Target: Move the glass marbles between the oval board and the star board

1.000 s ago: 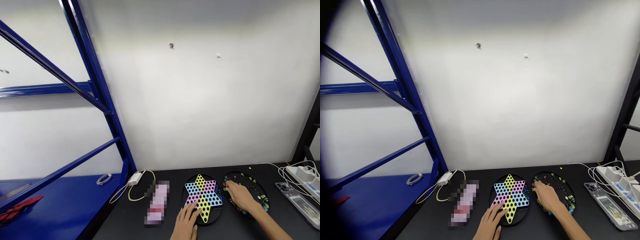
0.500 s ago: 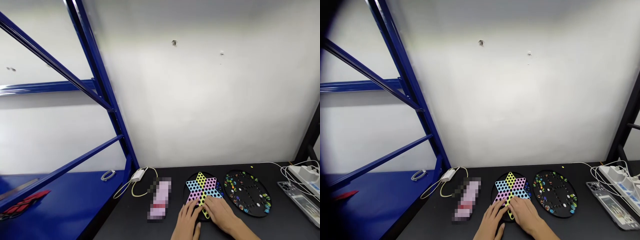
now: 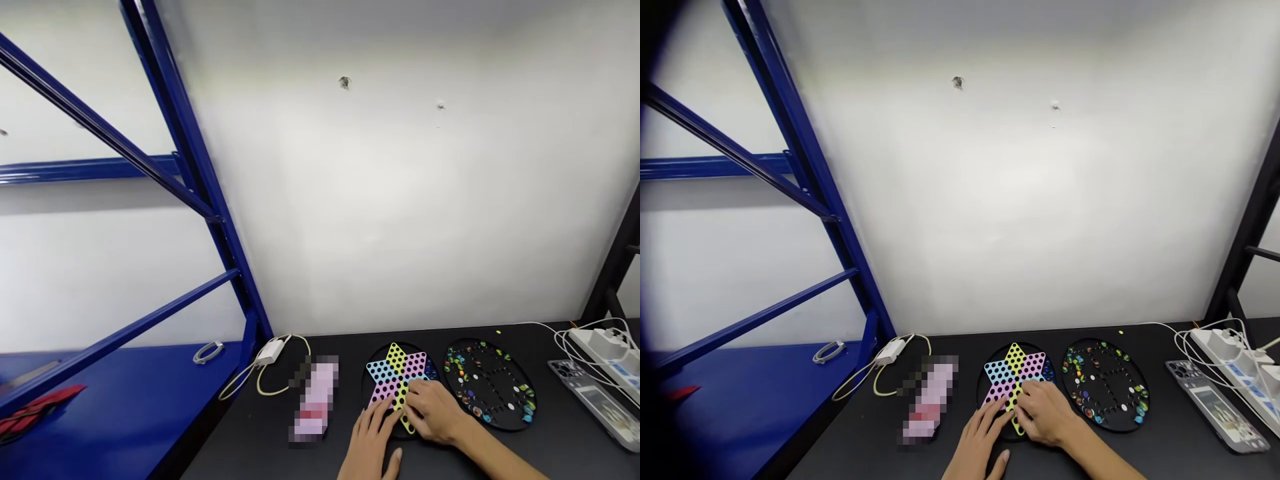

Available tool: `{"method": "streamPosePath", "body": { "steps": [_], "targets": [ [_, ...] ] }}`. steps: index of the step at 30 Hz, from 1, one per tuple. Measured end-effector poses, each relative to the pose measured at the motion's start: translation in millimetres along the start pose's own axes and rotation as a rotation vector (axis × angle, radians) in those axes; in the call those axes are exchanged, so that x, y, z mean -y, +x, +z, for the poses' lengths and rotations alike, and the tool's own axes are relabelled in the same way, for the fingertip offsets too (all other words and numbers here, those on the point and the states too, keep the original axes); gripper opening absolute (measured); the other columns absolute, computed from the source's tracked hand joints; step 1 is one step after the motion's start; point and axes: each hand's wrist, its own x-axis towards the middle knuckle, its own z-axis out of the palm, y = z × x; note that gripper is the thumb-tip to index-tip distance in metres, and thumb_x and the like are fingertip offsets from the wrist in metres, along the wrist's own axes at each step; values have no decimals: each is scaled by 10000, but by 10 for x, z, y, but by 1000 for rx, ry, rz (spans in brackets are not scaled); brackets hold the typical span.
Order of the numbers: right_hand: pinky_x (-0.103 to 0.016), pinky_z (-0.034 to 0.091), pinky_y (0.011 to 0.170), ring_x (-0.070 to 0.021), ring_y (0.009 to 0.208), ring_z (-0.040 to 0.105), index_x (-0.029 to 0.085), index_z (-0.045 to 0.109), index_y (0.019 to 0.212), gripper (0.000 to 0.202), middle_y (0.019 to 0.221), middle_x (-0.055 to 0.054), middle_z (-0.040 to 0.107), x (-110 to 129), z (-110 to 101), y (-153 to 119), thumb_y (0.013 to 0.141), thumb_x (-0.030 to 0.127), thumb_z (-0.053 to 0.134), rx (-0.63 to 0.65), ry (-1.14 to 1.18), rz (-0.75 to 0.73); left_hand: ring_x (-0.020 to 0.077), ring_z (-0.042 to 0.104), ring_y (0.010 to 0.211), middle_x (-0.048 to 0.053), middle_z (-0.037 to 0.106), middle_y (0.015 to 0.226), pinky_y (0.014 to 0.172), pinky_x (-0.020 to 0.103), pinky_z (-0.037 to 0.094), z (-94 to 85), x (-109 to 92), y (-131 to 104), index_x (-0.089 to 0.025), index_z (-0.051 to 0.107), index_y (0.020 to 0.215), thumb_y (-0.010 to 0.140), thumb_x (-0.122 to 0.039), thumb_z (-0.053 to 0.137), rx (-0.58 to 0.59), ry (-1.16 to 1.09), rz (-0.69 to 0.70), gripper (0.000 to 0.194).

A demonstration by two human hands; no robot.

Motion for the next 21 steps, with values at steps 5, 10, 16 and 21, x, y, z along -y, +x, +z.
{"method": "streamPosePath", "body": {
  "steps": [5,10,16,21],
  "targets": [
    [-283,363,683,-159,747,545,219,545,779,124,815,-12,619,92,57,-81,897,183,552,-155,58,10,285,503,1380,-16,483,1565,1115,483,489,47,-6,-6,-369,472,1455,914,-268,630,-52,23,-28,573],
    [-310,388,767,-183,831,544,228,540,847,76,900,-17,624,145,51,-143,896,183,576,-164,67,54,287,514,1375,-4,492,1560,1099,470,509,8,14,-3,-358,461,1472,925,-289,616,-42,14,16,573],
    [-342,428,826,-203,906,588,242,571,992,116,1020,-41,655,87,-122,-254,920,177,508,-162,103,74,291,501,1390,-2,465,1579,1108,478,499,-49,-13,5,-363,451,1485,938,-279,598,-6,8,3,573],
    [-371,454,785,-246,900,648,248,574,1082,167,1039,-82,675,-312,-236,-584,990,305,447,-243,-161,365,302,481,1403,24,462,1582,1124,479,477,-50,-18,-2,-353,436,1506,962,-303,577,0,-32,-15,564]
  ]
}}
